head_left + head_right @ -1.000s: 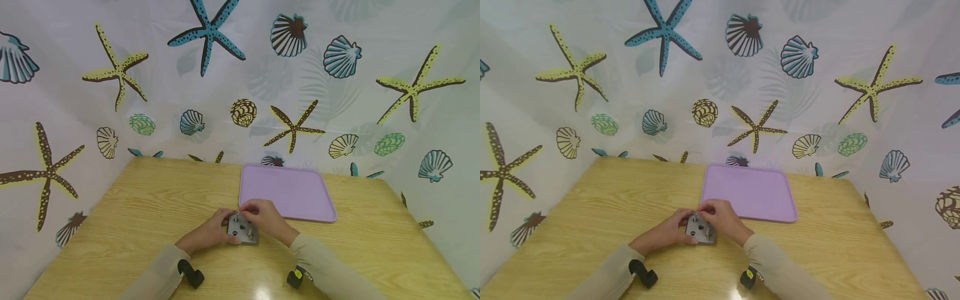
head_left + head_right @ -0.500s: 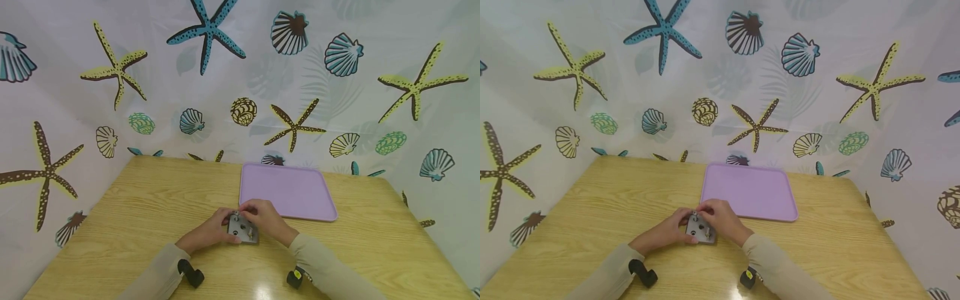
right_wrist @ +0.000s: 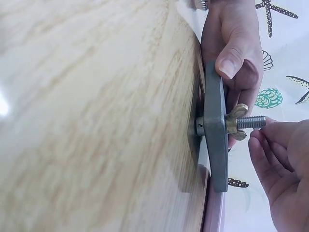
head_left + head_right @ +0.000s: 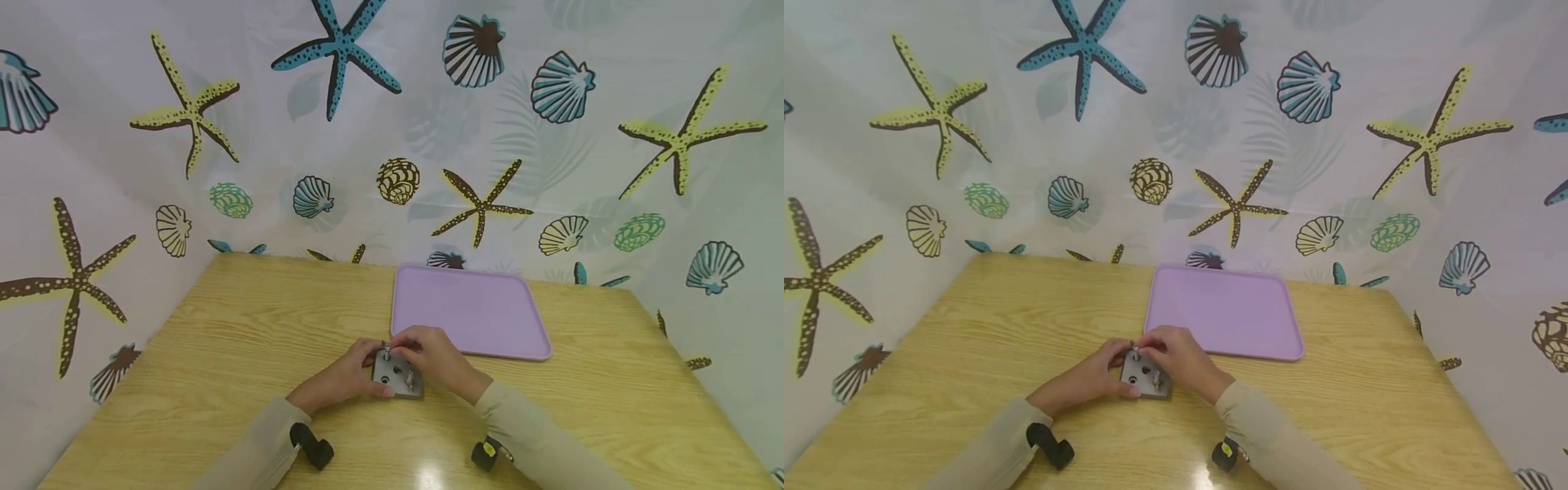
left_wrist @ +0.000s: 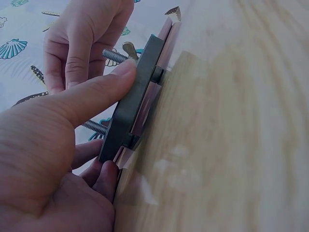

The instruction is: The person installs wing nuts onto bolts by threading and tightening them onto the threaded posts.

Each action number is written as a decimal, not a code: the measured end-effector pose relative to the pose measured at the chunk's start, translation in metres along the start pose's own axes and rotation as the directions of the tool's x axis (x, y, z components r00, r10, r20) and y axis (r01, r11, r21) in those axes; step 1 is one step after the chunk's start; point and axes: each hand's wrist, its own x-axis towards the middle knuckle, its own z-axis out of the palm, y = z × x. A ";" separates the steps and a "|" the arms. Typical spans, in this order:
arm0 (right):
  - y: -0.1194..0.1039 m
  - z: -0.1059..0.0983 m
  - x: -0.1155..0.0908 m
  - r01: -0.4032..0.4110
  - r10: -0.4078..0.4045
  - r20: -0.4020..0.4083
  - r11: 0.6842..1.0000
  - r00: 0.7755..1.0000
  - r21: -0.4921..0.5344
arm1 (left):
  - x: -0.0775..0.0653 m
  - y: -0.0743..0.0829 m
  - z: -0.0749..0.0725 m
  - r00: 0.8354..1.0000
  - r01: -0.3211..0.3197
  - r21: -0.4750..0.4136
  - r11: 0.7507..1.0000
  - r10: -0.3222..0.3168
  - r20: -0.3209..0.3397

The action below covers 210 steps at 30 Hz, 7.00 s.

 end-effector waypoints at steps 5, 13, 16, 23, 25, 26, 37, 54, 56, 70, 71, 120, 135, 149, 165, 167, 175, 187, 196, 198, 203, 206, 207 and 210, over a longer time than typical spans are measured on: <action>0.001 0.000 -0.001 0.008 -0.008 0.006 0.999 1.000 0.033 | 0.000 0.000 0.000 1.000 -0.009 0.009 1.000 0.009 -0.001; 0.004 -0.001 -0.002 0.013 -0.012 -0.019 0.999 1.000 0.040 | 0.001 0.000 0.000 1.000 -0.005 0.000 1.000 0.005 -0.003; 0.006 -0.005 -0.001 0.037 -0.036 -0.018 0.998 0.999 0.055 | 0.000 0.001 0.000 1.000 0.003 0.007 1.000 -0.003 -0.006; 0.011 -0.012 0.007 0.128 -0.138 0.133 0.988 0.981 0.083 | 0.000 0.001 0.000 1.000 -0.002 0.015 1.000 0.002 -0.008; 0.013 -0.012 0.009 0.149 -0.164 0.171 0.984 0.972 0.095 | 0.000 0.000 0.000 1.000 -0.004 0.004 1.000 0.004 -0.007; 0.012 -0.013 0.010 0.154 -0.171 0.184 0.983 0.968 0.103 | 0.000 0.000 0.001 1.000 -0.004 0.000 1.000 0.004 -0.006; -0.019 -0.028 0.016 0.088 -0.133 0.261 0.980 0.956 0.179 | 0.002 0.000 0.000 0.999 -0.049 0.013 0.999 0.049 -0.007; -0.004 -0.014 0.016 -0.021 -0.013 0.178 0.982 0.984 0.188 | 0.002 0.001 0.000 0.998 -0.058 0.023 0.998 0.059 -0.008; 0.004 -0.010 0.016 -0.027 -0.005 0.163 0.981 0.987 0.192 | 0.002 0.001 -0.001 0.999 -0.054 0.022 0.998 0.054 -0.006; 0.023 -0.006 0.011 -0.001 -0.009 0.083 0.993 0.997 0.115 | -0.001 0.000 -0.001 1.000 -0.019 -0.039 0.999 0.019 0.012; 0.023 -0.006 0.011 0.002 -0.010 0.074 0.995 0.997 0.104 | -0.001 0.000 -0.001 1.000 -0.018 -0.043 0.999 0.018 0.013; 0.012 0.011 0.002 -0.042 0.052 -0.046 0.980 0.998 0.196 | -0.001 0.002 0.000 1.000 -0.021 0.022 1.000 0.021 0.007; 0.010 0.005 -0.005 -0.080 0.087 -0.072 0.993 0.994 0.091 | -0.001 0.001 -0.001 1.000 -0.005 0.015 1.000 0.005 0.005; 0.003 0.008 -0.008 -0.052 0.064 -0.084 0.990 0.994 0.129 | -0.001 0.003 0.000 1.000 -0.014 0.033 0.999 0.014 0.006; -0.001 0.016 -0.002 -0.028 0.039 -0.112 0.995 0.993 0.091 | -0.001 0.001 0.000 0.998 -0.054 0.005 0.999 0.054 0.021; -0.002 0.016 -0.003 -0.038 0.047 -0.116 0.996 0.992 0.084 | -0.001 0.002 0.000 0.999 -0.044 0.012 0.999 0.044 0.017; 0.000 0.009 -0.010 -0.074 0.079 -0.129 0.996 0.988 0.042 | -0.002 0.002 -0.001 1.000 -0.024 0.009 1.000 0.024 0.002; -0.001 0.011 -0.012 -0.051 0.059 -0.126 0.997 0.990 0.065 | -0.001 0.000 0.000 0.999 -0.033 0.009 0.999 0.033 0.009; -0.002 0.017 -0.008 -0.024 0.039 -0.148 0.995 0.988 0.100 | 0.000 0.001 0.001 0.999 -0.045 0.007 0.999 0.045 0.012; -0.002 0.017 -0.008 -0.022 0.036 -0.148 0.996 0.988 0.092 | 0.001 0.001 0.001 0.999 -0.051 0.002 0.999 0.051 0.014; -0.003 0.014 -0.011 -0.061 0.072 -0.142 0.995 0.987 0.085 | 0.000 0.000 0.001 0.998 -0.063 0.005 0.998 0.062 0.015; -0.003 0.013 -0.013 -0.070 0.079 -0.149 0.996 0.986 0.063 | 0.000 0.001 0.001 0.998 -0.058 0.008 0.998 0.058 0.010; -0.003 0.012 -0.013 -0.070 0.077 -0.154 0.996 0.985 0.052 | 0.000 0.001 0.001 0.998 -0.055 0.006 0.998 0.055 0.008; -0.002 0.012 -0.014 -0.061 0.063 -0.176 0.998 0.982 0.019 | -0.001 0.001 0.001 0.999 -0.045 0.000 0.999 0.045 0.004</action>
